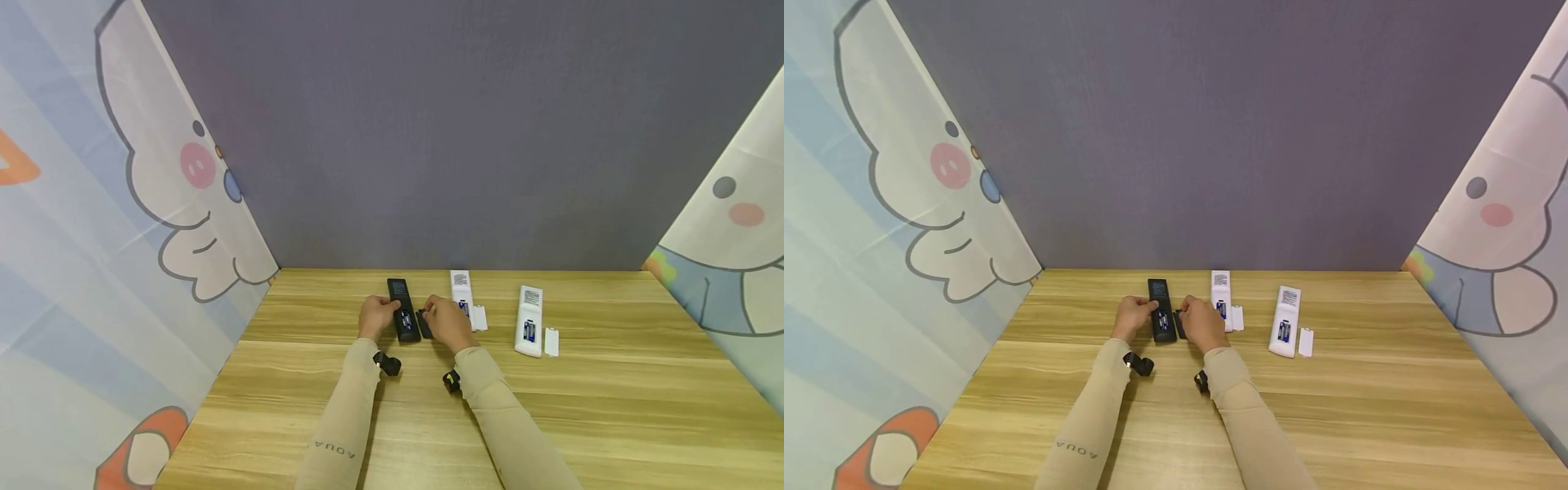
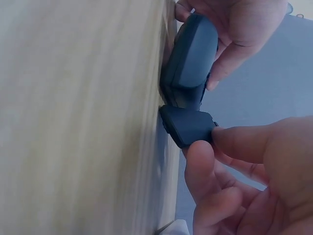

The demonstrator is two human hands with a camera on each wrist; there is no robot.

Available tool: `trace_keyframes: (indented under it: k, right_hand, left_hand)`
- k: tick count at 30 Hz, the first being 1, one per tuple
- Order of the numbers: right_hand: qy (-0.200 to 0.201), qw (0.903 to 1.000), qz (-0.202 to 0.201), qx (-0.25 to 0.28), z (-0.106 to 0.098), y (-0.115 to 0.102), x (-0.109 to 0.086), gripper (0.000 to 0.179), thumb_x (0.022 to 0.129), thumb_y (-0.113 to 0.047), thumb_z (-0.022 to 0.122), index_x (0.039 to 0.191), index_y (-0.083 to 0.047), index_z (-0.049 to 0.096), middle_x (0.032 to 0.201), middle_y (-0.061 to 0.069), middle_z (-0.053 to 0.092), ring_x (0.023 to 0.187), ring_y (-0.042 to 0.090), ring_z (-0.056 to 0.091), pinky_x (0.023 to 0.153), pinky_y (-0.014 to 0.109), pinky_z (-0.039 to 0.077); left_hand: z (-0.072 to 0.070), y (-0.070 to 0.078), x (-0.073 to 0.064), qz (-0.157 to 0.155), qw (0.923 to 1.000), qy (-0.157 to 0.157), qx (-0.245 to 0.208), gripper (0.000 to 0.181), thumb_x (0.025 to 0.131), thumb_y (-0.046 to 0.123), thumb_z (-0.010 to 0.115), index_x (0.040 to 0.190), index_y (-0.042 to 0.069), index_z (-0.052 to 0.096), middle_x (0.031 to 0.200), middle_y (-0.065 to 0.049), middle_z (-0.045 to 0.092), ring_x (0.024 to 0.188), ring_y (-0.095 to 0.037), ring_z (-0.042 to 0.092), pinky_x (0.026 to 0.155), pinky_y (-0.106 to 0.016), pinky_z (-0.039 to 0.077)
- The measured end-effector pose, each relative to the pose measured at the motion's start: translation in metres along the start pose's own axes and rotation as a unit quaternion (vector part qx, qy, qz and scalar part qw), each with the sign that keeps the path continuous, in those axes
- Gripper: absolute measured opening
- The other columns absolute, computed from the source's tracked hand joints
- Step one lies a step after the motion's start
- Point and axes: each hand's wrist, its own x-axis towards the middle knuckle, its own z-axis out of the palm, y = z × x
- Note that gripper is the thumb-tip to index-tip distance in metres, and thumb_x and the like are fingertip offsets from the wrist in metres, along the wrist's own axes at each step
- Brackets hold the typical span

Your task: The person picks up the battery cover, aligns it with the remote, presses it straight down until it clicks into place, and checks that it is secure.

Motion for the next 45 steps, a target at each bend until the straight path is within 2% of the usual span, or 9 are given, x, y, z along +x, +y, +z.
trace_keyframes:
  k: [3, 9, 12, 18, 24, 27, 36, 45]
  right_hand:
    - [-0.003, 0.9998, 0.005, 0.017, 0.000, 0.001, 0.001, 0.007, 0.099, -0.021, 0.069, 0.101, -0.014, 0.068, 0.078, 0.004, 0.069, 0.057, 0.016, 0.055, 0.050, 0.030, 0.040]
    - [-0.006, 0.9985, 0.006, 0.054, 0.001, 0.003, 0.002, 0.006, 0.099, -0.021, 0.068, 0.096, -0.015, 0.067, 0.073, 0.002, 0.067, 0.054, 0.014, 0.059, 0.050, 0.030, 0.041]
    - [-0.021, 0.9971, 0.011, 0.073, 0.001, 0.003, 0.002, 0.007, 0.099, -0.021, 0.067, 0.097, -0.015, 0.067, 0.074, 0.003, 0.067, 0.054, 0.014, 0.062, 0.052, 0.030, 0.043]
    - [-0.030, 0.9917, 0.024, 0.123, 0.000, 0.005, 0.004, 0.008, 0.100, -0.019, 0.066, 0.096, -0.013, 0.068, 0.079, 0.004, 0.066, 0.060, 0.015, 0.062, 0.055, 0.029, 0.047]
    - [-0.035, 0.9780, 0.023, 0.204, -0.002, 0.005, 0.004, 0.009, 0.099, -0.017, 0.065, 0.094, -0.011, 0.068, 0.078, 0.004, 0.064, 0.062, 0.016, 0.060, 0.051, 0.028, 0.046]
    - [-0.039, 0.9726, 0.018, 0.228, -0.003, 0.004, 0.003, 0.009, 0.100, -0.017, 0.065, 0.094, -0.010, 0.068, 0.079, 0.007, 0.064, 0.063, 0.019, 0.061, 0.049, 0.028, 0.044]
    - [-0.036, 0.9663, 0.010, 0.255, -0.006, -0.001, 0.001, 0.008, 0.101, -0.015, 0.065, 0.099, -0.008, 0.068, 0.088, 0.016, 0.066, 0.075, 0.046, 0.064, 0.048, 0.027, 0.040]
    - [-0.031, 0.9599, 0.012, 0.279, -0.003, -0.001, 0.003, 0.006, 0.100, -0.014, 0.066, 0.099, -0.008, 0.069, 0.091, 0.014, 0.069, 0.074, 0.044, 0.065, 0.051, 0.026, 0.039]
  left_hand:
    - [0.000, -0.001, 0.001, 0.001, 0.9999, -0.002, -0.017, 0.034, 0.094, 0.028, 0.073, 0.118, 0.003, 0.076, 0.121, -0.016, 0.074, 0.111, -0.032, 0.068, 0.094, -0.047, 0.054]
    - [-0.002, -0.003, 0.001, -0.003, 0.9971, -0.013, -0.075, 0.031, 0.095, 0.021, 0.073, 0.116, -0.001, 0.075, 0.109, -0.017, 0.075, 0.083, -0.023, 0.069, 0.070, -0.030, 0.051]
    - [-0.004, -0.005, 0.001, -0.002, 0.9955, -0.020, -0.093, 0.030, 0.095, 0.019, 0.073, 0.116, -0.002, 0.074, 0.109, -0.018, 0.074, 0.076, -0.019, 0.068, 0.065, -0.027, 0.049]
    - [-0.008, -0.005, 0.000, 0.004, 0.9931, -0.029, -0.114, 0.030, 0.097, 0.016, 0.071, 0.119, -0.004, 0.072, 0.112, -0.020, 0.073, 0.075, -0.019, 0.068, 0.069, -0.030, 0.054]
    - [-0.013, -0.003, -0.001, -0.004, 0.9901, -0.044, -0.133, 0.033, 0.098, 0.016, 0.069, 0.124, -0.003, 0.069, 0.113, -0.019, 0.071, 0.078, -0.020, 0.068, 0.068, -0.030, 0.053]
    - [-0.013, -0.002, -0.001, -0.007, 0.9893, -0.051, -0.136, 0.034, 0.099, 0.017, 0.069, 0.126, -0.003, 0.068, 0.113, -0.018, 0.070, 0.079, -0.020, 0.068, 0.067, -0.029, 0.052]
    - [-0.016, -0.001, -0.002, -0.003, 0.9849, -0.062, -0.162, 0.034, 0.099, 0.015, 0.068, 0.127, -0.004, 0.066, 0.107, -0.016, 0.071, 0.077, -0.017, 0.065, 0.067, -0.028, 0.051]
    - [-0.017, 0.000, -0.001, -0.005, 0.9774, -0.079, -0.196, 0.034, 0.099, 0.012, 0.068, 0.128, -0.005, 0.065, 0.105, -0.019, 0.073, 0.074, -0.015, 0.066, 0.074, -0.036, 0.061]
